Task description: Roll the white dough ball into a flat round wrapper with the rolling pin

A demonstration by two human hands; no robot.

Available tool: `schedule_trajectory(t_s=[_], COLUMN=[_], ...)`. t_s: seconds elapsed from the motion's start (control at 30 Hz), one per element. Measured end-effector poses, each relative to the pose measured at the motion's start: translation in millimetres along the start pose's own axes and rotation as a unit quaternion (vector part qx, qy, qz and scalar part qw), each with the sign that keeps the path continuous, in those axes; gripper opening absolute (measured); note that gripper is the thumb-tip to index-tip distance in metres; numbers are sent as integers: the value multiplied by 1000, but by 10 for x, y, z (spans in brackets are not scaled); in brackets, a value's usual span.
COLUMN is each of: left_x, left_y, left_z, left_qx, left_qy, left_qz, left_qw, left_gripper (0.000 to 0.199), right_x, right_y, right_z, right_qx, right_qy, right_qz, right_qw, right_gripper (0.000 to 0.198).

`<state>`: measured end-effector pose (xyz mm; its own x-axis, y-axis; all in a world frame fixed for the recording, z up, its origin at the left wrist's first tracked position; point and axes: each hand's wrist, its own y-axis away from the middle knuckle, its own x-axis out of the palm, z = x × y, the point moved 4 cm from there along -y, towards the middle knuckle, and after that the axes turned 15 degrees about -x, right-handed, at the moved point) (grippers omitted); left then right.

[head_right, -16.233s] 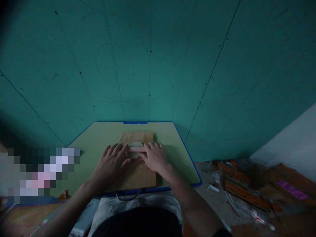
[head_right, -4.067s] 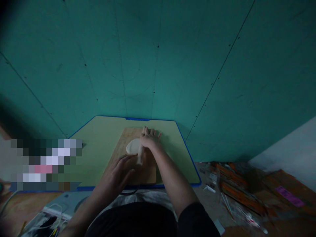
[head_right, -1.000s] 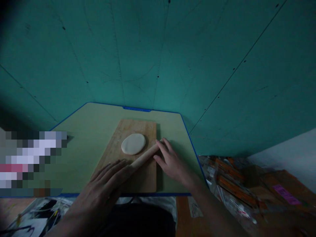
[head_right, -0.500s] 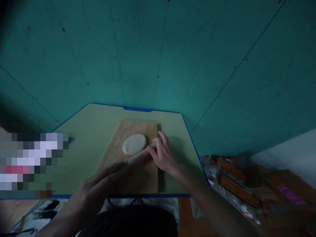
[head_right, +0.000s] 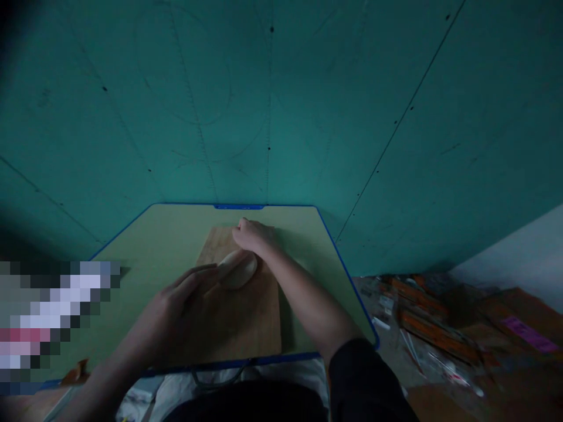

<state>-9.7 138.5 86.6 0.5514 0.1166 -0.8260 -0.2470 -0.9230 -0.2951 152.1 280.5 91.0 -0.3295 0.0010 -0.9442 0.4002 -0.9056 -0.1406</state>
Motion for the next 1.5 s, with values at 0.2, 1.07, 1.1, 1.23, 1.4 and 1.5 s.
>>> schedule_trajectory(t_s=[0.2,1.07,1.1,1.23,1.4,1.5], left_x=[126,155,169,279,396,362], left_y=[-61,186,190,225,312,300], left_z=[-198,-127,-145,-303,-517,-455], left_qx=[-48,-4,-7,-2,61,66], left_qy=[-120,-91,-78,-59,-115,-129], left_qz=[-1,-40,-32,-8,0,9], left_qw=[992,995,996,998,992,989], left_gripper=[41,52,52,49,51,58], right_x=[89,121,127,132,48,-17], right_y=[58,67,78,250,607,763], right_z=[1,71,54,-112,-250,-252], right_qx=[-26,-32,-30,-12,0,-15], right_qy=[24,31,29,18,24,45], right_qz=[22,24,26,37,36,30], right_qw=[999,999,999,999,999,998], right_gripper=[47,48,48,52,55,53])
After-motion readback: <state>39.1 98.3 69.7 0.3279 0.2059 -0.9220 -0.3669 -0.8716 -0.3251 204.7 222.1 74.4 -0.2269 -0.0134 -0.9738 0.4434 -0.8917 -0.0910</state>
